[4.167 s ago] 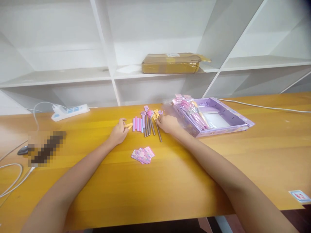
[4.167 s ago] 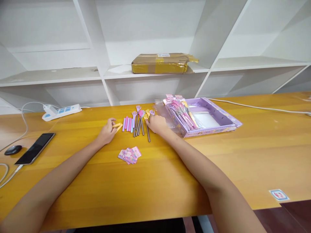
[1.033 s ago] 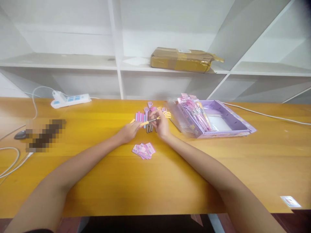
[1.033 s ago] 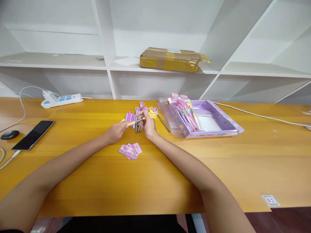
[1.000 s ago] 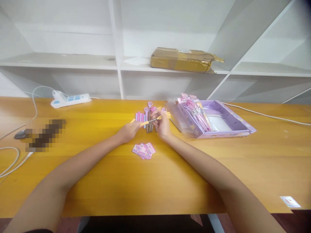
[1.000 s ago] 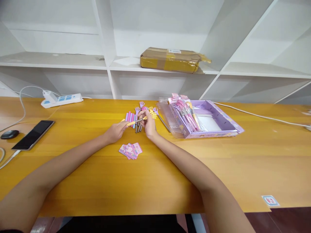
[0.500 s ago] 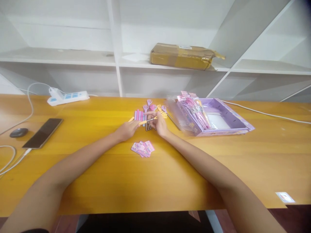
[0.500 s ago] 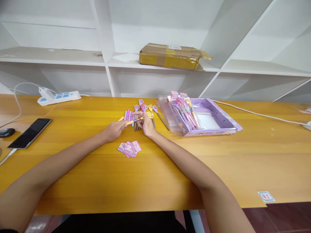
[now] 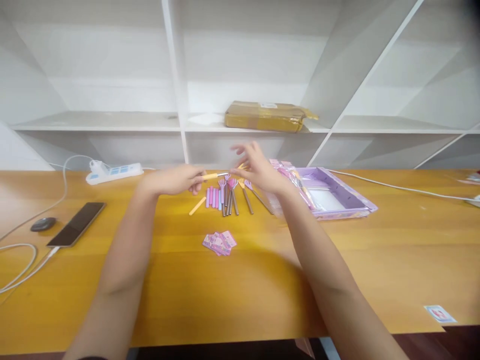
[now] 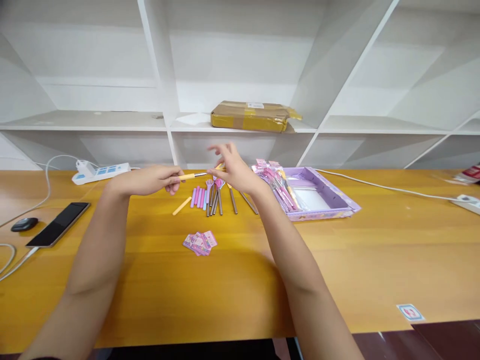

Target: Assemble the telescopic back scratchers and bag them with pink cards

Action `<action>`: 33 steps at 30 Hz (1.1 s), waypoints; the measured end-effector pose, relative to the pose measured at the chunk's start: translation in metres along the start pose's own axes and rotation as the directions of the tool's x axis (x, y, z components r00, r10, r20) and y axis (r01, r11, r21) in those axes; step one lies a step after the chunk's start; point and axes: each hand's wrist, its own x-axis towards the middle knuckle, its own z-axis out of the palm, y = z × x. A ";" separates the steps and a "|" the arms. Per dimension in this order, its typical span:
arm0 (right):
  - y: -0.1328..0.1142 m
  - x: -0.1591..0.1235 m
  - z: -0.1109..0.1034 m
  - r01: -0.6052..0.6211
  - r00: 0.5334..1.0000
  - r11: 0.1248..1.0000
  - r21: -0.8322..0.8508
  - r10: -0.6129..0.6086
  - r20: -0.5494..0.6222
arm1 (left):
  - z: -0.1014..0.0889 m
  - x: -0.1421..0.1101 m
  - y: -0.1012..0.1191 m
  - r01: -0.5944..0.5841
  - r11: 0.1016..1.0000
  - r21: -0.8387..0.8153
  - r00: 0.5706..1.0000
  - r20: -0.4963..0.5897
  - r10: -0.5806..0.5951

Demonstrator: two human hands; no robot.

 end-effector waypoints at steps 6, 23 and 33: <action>-0.039 -0.013 -0.019 0.178 0.975 0.947 -0.269 -0.132 0.179 | -0.008 -0.022 0.017 -0.012 0.999 0.045 0.996 -0.083 0.016; -0.035 -0.018 -0.018 0.142 0.985 0.917 -0.373 -0.168 -0.038 | 0.016 0.005 0.025 -0.098 0.870 0.483 0.764 -0.524 0.376; 0.008 -0.024 -0.089 0.193 0.949 0.860 -0.472 -0.286 -0.133 | -0.037 -0.014 -0.056 -0.072 0.921 0.382 0.677 -0.659 0.327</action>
